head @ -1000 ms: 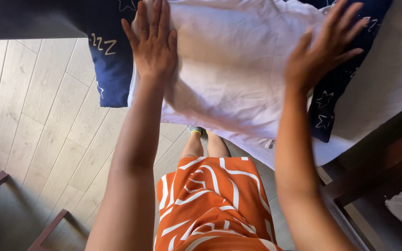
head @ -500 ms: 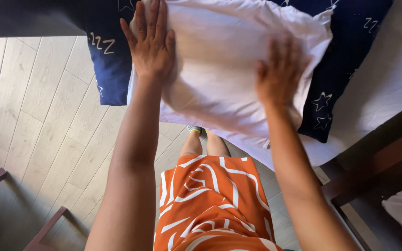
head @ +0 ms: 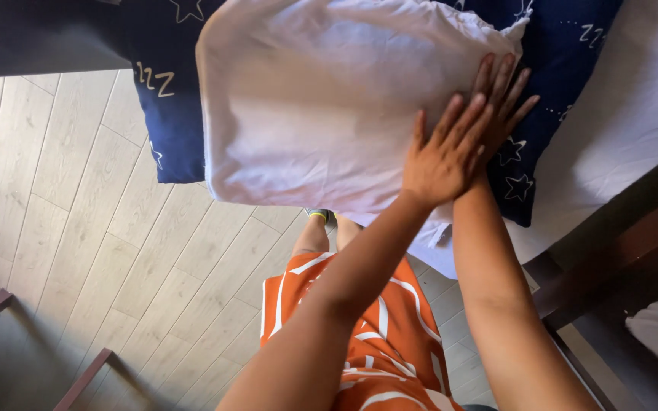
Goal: Folding a white pillowcase on top of a bed surface.
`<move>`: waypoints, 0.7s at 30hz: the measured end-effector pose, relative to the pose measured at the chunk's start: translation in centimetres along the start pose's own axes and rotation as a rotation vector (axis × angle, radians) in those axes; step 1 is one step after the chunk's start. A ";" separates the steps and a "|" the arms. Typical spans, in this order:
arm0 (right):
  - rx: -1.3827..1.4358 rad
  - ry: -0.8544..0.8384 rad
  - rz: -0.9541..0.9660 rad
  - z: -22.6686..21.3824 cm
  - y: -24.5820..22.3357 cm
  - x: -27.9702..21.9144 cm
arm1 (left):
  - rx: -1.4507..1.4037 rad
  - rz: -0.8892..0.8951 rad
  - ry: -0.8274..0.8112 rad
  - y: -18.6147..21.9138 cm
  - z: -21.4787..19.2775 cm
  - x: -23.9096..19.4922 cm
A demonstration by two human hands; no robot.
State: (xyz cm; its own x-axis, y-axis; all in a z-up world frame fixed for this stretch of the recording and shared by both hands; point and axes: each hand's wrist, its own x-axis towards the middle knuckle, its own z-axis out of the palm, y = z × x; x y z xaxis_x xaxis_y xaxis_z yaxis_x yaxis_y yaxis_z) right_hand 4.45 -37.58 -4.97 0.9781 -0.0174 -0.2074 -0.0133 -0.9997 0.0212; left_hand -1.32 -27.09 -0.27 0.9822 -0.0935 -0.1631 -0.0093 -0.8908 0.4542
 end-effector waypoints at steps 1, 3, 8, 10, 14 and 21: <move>0.005 -0.098 0.048 -0.2 0.1 0.5 | -0.127 0.048 0.025 1.0 0.1 -0.2; 0.025 -0.092 0.066 0.9 0.4 0.9 | -0.108 0.061 0.018 -2.1 0.6 -0.2; 0.095 0.003 0.018 -1.6 -0.8 -0.3 | 0.217 0.060 0.054 -14.0 -4.2 -2.3; 0.101 0.040 -0.003 -1.0 -0.5 -0.5 | 0.192 -0.273 -0.124 -19.0 -7.9 -3.3; 0.091 0.058 -0.008 -1.0 -0.8 -0.4 | 0.267 -0.386 0.033 -26.2 -9.4 -6.4; 0.102 0.056 0.079 -4.7 -4.3 -2.1 | 0.265 -0.581 -0.024 -25.1 -10.7 -5.4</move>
State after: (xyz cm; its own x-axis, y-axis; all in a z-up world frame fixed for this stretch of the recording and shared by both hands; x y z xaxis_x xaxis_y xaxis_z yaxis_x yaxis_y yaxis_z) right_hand 3.40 -33.12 -0.07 0.9832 -0.0976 -0.1544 -0.1088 -0.9919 -0.0654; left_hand -4.41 0.55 -1.43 0.8363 0.4310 -0.3389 0.4748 -0.8784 0.0543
